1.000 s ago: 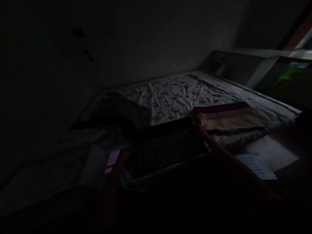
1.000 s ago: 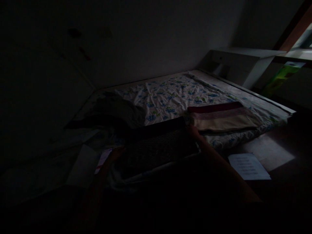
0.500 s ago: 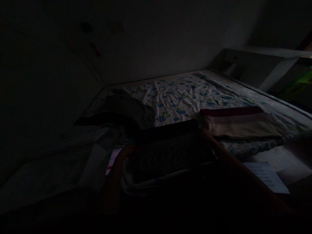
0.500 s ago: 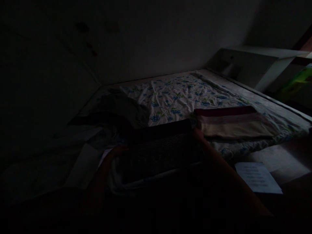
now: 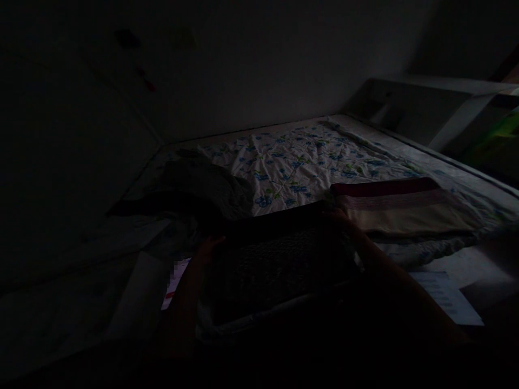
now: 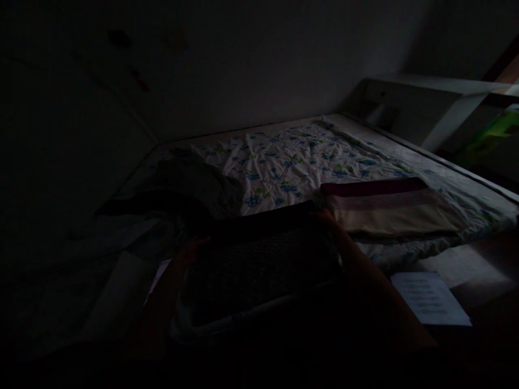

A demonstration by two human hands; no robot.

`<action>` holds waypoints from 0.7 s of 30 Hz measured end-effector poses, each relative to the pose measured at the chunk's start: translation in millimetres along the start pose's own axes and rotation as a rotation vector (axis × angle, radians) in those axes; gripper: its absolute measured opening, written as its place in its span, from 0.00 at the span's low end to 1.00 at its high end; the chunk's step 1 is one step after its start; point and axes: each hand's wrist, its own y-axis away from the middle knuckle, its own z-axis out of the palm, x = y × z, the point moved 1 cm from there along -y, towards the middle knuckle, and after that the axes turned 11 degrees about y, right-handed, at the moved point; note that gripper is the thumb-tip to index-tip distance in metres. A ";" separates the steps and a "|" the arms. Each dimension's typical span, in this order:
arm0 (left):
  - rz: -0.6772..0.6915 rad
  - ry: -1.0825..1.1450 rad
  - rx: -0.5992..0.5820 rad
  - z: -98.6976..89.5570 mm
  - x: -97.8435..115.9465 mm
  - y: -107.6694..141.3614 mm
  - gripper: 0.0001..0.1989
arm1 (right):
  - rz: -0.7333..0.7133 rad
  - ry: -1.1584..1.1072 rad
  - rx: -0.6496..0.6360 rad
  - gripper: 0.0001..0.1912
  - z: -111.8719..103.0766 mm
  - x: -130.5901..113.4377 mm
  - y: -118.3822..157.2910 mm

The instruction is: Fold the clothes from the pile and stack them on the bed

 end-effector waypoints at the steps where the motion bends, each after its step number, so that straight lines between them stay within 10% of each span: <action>1: -0.004 0.028 0.004 -1.4 0.0 -0.9 0.34 | -0.023 -0.034 0.012 0.17 -0.6 1.9 -3.3; 14: -0.168 0.190 0.096 0.3 5.1 16.2 0.27 | 0.038 -0.071 -0.012 0.06 -5.0 0.1 1.4; 21: -0.110 -0.075 0.085 -5.7 5.3 15.4 0.41 | 0.064 0.014 -0.006 0.10 -7.3 -9.2 15.7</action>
